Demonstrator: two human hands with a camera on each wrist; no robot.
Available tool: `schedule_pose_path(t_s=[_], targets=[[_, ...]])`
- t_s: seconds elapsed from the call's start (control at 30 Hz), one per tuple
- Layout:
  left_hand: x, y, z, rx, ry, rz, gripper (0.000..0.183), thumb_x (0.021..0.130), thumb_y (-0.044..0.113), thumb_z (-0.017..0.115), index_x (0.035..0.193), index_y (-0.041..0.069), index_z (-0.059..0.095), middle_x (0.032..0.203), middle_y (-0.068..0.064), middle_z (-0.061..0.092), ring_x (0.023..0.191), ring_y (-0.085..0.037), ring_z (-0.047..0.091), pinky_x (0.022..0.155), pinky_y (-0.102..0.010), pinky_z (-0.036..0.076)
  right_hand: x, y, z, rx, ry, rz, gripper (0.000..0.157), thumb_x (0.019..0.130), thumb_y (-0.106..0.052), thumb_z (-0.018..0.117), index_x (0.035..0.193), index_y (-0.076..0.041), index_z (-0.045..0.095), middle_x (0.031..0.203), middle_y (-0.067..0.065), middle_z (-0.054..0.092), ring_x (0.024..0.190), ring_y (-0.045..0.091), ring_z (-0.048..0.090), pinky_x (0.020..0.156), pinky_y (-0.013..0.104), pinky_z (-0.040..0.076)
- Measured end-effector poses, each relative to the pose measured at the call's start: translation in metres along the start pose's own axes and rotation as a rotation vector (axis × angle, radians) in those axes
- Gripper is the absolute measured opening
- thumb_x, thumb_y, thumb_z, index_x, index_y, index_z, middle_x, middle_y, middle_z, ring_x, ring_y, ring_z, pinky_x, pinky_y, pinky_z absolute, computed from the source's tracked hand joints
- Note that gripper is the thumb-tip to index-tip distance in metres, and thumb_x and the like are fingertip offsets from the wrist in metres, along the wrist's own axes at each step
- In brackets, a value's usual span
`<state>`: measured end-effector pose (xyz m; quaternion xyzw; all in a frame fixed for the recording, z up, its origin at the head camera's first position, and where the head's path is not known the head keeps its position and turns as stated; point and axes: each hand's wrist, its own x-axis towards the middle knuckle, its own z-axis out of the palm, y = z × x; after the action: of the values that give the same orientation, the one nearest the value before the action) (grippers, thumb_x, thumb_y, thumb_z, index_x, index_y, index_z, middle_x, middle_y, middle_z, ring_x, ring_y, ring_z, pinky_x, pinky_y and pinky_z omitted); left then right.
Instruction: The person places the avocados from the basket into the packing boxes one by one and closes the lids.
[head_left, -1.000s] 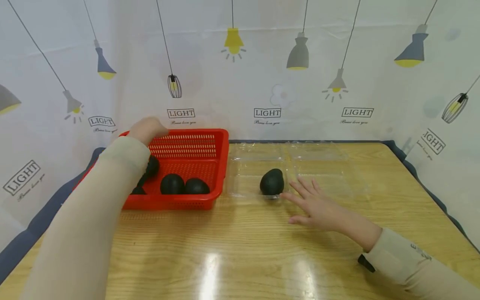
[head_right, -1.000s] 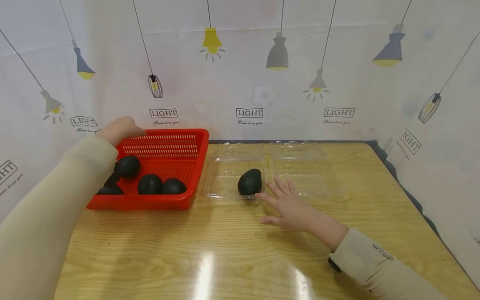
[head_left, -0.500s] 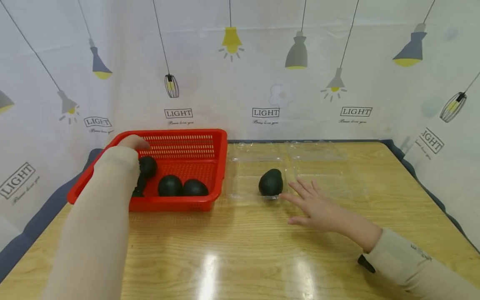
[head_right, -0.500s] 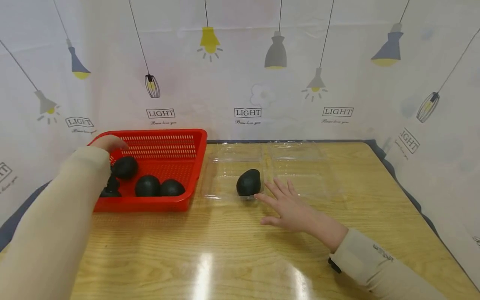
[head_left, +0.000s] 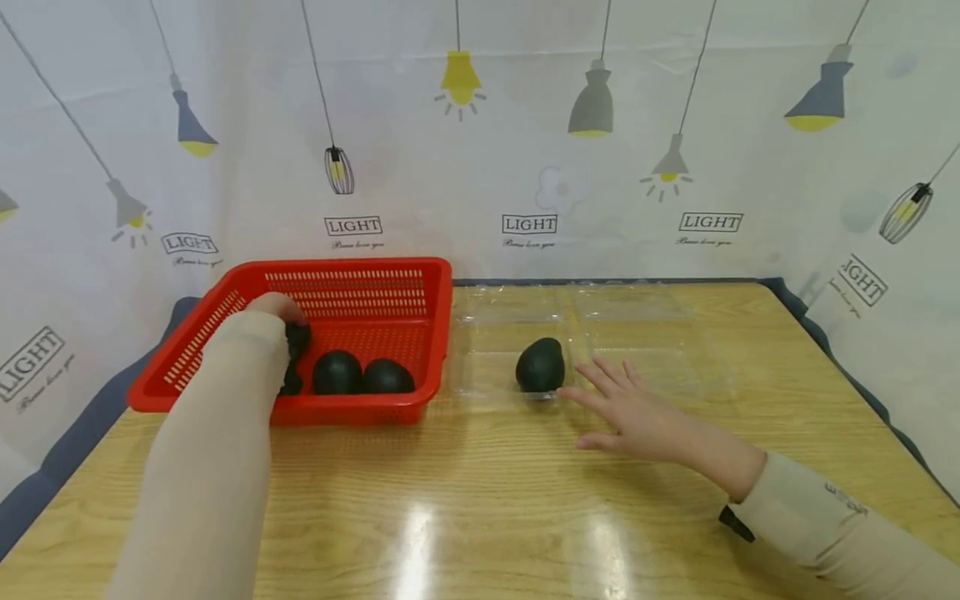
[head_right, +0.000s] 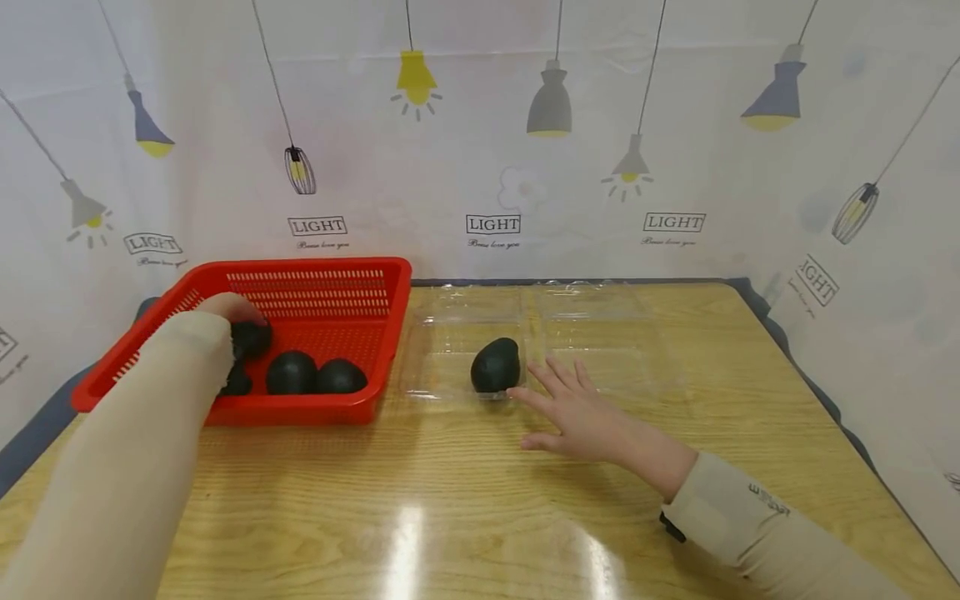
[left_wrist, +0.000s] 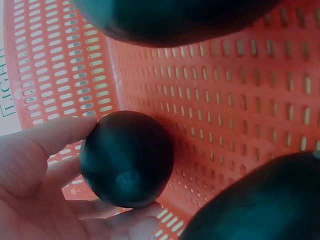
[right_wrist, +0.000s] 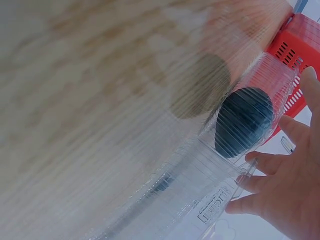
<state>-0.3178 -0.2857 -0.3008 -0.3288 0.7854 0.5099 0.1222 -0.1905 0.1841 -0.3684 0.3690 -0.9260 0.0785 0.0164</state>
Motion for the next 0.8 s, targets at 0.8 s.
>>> schedule_pose_path(t_s=[0.8], targets=[[-0.001, -0.005, 0.002, 0.114, -0.012, -0.073, 0.075, 0.073, 0.015, 0.074, 0.137, 0.007, 0.035, 0.124, -0.009, 0.043, 0.103, -0.027, 0.048, 0.09, -0.046, 0.045, -0.001, 0.0, 0.0, 0.002, -0.007, 0.007, 0.065, 0.083, -0.045, 0.06, 0.138, -0.015, 0.041, 0.145, 0.023, 0.025, 0.134, 0.046, 0.014, 0.099, 0.069, 0.01]])
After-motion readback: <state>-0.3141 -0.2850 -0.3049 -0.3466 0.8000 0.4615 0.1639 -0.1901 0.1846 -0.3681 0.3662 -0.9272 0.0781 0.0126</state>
